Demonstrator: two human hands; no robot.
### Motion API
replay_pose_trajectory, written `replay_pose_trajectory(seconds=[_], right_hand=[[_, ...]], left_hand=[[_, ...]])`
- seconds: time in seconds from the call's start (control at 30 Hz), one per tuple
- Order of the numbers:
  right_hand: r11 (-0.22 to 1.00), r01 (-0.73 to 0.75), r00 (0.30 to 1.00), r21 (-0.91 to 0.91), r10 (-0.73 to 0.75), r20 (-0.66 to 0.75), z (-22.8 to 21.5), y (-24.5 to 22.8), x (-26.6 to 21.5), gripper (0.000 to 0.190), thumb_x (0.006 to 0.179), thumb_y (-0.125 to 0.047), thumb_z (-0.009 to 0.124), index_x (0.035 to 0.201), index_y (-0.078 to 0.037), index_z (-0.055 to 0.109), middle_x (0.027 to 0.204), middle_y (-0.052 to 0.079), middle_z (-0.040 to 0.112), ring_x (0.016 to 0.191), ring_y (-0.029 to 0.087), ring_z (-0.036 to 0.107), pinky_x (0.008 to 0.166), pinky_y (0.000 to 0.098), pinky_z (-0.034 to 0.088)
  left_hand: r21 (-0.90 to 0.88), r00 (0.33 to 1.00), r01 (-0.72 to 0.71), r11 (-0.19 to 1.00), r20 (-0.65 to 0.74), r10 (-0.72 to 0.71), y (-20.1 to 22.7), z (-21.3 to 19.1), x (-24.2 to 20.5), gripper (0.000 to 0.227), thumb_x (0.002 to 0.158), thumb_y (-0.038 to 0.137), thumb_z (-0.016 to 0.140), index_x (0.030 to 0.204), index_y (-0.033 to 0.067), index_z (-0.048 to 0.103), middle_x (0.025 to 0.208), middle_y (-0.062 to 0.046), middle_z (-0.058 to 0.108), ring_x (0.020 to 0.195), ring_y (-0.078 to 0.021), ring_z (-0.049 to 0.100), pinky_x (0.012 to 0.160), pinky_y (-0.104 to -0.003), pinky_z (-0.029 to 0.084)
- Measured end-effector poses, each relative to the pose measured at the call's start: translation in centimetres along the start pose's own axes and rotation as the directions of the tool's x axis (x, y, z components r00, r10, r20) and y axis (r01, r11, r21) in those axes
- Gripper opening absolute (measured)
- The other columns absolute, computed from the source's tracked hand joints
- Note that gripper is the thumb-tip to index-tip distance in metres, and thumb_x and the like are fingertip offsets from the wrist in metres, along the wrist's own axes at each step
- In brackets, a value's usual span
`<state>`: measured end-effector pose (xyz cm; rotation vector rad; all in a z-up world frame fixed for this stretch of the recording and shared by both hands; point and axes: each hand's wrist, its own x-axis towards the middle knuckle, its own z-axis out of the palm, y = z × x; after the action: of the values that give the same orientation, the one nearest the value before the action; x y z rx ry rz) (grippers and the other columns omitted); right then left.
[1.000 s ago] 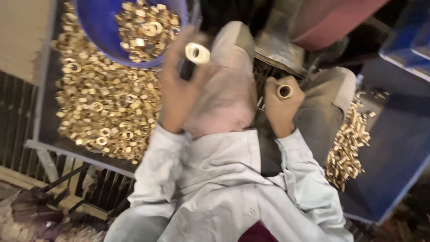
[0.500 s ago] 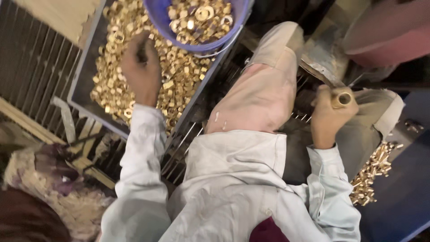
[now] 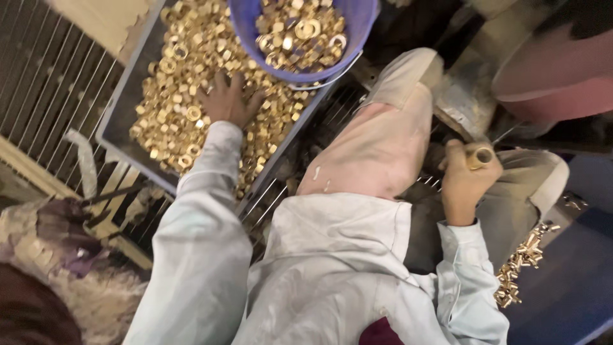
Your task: The person sits on the floor and manually polishes small brass-colored metal parts using a handheld cylindrical tool against a rotating grinding wheel. They repeatedly pick up parts from a blue bucket, rub them against the wheel, and place them into a blue bin.
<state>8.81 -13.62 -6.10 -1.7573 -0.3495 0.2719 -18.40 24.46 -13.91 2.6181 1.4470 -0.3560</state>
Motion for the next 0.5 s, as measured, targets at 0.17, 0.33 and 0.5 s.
replay_pose_trajectory(seconds=[0.17,0.33,0.5], right_hand=[[0.993,-0.113,0.994,0.026,0.113,-0.004,0.0,-0.4,0.2,0.026,0.097,-0.001,0.072,0.079,-0.005,0.054,0.066,0.005,0.060,0.054,0.012,0.057,0.053,0.0269,0.044],[0.989,-0.121,0.993,0.083,0.120,0.017,-0.7,-0.3,0.1,0.024,0.099,0.000,0.071,0.081,-0.005,0.056,0.067,0.005,0.060,0.054,0.012,0.055,0.053,0.0264,0.043],[0.986,-0.131,0.991,0.103,0.133,-0.013,-0.9,-0.4,0.7,0.026,0.097,0.000,0.072,0.079,-0.005,0.054,0.065,0.005,0.058,0.052,0.011,0.054,0.050,0.0262,0.043]], left_hand=[[-0.039,0.988,-0.066,0.997,-0.141,0.060,-0.4,0.9,-0.1,0.066,0.097,0.069,0.057,0.134,0.0136,0.057,0.138,-0.024,0.049,0.128,-0.0464,0.050,0.089,-0.064,0.045],[0.043,0.989,-0.081,0.996,-0.120,0.085,-0.9,2.4,0.1,0.051,0.105,0.062,0.054,0.123,0.0159,0.063,0.135,-0.023,0.052,0.126,-0.0519,0.050,0.085,-0.063,0.050],[-0.014,0.994,-0.065,0.998,-0.094,0.063,-0.7,1.7,-0.7,0.037,0.112,0.045,0.048,0.122,0.0129,0.062,0.144,-0.024,0.053,0.128,-0.0548,0.052,0.080,-0.063,0.056]])
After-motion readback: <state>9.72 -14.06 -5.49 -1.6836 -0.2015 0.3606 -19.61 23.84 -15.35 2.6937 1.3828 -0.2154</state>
